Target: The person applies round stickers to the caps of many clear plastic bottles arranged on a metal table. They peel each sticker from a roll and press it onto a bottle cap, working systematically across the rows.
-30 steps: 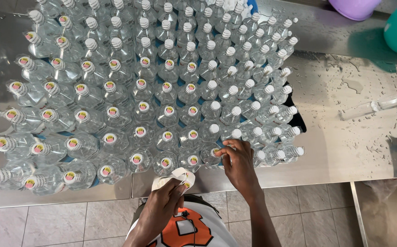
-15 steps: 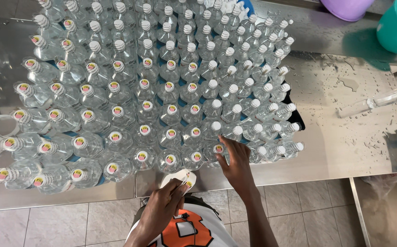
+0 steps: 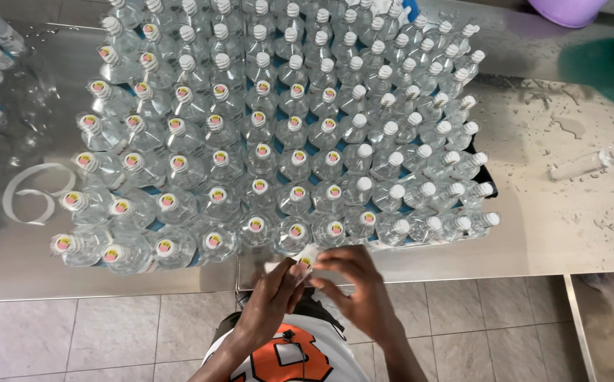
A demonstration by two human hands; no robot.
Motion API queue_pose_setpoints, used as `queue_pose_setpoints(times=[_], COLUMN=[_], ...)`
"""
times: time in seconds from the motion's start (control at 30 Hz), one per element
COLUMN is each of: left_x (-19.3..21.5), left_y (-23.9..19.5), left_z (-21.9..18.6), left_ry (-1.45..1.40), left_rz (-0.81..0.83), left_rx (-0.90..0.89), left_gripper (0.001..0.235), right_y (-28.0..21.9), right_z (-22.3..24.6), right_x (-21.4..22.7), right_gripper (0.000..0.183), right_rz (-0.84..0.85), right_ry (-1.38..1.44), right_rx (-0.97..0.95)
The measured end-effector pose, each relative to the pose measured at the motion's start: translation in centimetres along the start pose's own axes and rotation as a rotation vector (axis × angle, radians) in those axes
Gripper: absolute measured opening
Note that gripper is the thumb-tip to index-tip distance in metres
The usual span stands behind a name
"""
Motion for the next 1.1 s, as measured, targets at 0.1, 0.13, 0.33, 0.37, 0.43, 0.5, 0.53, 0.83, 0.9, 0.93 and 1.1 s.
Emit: queue_pose_setpoints(times=[0.1, 0.13, 0.33, 0.37, 0.43, 0.5, 0.53, 0.83, 0.9, 0.93, 1.1], left_x=[-0.1, 0.1, -0.4, -0.5, -0.8, -1.1, -1.3, -5.3, -6.7, -7.2, -8.4], left_y=[-1.4, -1.7, -1.8, -1.7, -1.6, -1.5, -1.4, 0.8, 1.4, 1.7, 2.9], left_z=[-0.8, -0.7, 0.0, -0.2, -0.9, -1.9, -2.0, -1.9, -1.7, -1.5, 0.8], left_ry=[0.022, 0.026, 0.278, 0.252, 0.222, 0.201, 0.2, 0.29, 0.321, 0.313, 0.256], left_rz=[0.088, 0.093, 0.135, 0.119, 0.093, 0.072, 0.065, -0.003, -0.015, -0.028, -0.189], left_rx=[-0.062, -0.059, -0.13, -0.132, -0.137, -0.165, -0.165, -0.155, -0.16, -0.159, 0.0], left_gripper=[0.036, 0.036, 0.024, 0.028, 0.033, 0.034, 0.034, 0.029, 0.03, 0.03, 0.034], right_y=[0.4, 0.2, -1.2, -1.6, -2.0, -2.3, -2.3, -2.1, -2.3, -2.1, 0.9], right_z=[2.6, 3.0, 2.2, 1.6, 0.9, -0.2, -0.5, -6.7, -8.8, -9.5, -13.1], right_x=[-1.4, -1.5, -1.6, -1.5, -1.0, -0.8, -0.5, 2.8, 3.3, 3.8, 7.3], right_gripper=[0.022, 0.022, 0.019, 0.017, 0.017, 0.019, 0.019, 0.025, 0.028, 0.028, 0.018], right_rz=[-0.021, -0.027, -0.016, -0.003, 0.017, 0.048, 0.053, 0.15, 0.221, 0.235, 0.178], right_ry=[-0.002, -0.001, 0.044, 0.086, 0.129, 0.182, 0.185, 0.369, 0.377, 0.376, 0.326], right_rx=[0.012, 0.007, -0.159, -0.22, -0.272, -0.329, -0.325, -0.471, -0.538, -0.532, -0.335])
Point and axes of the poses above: each hand's wrist, its own y-axis towards the middle knuckle, its own x-axis out of the back of the hand, z = x × y, the point moved 10 cm from there along y, towards the middle knuckle
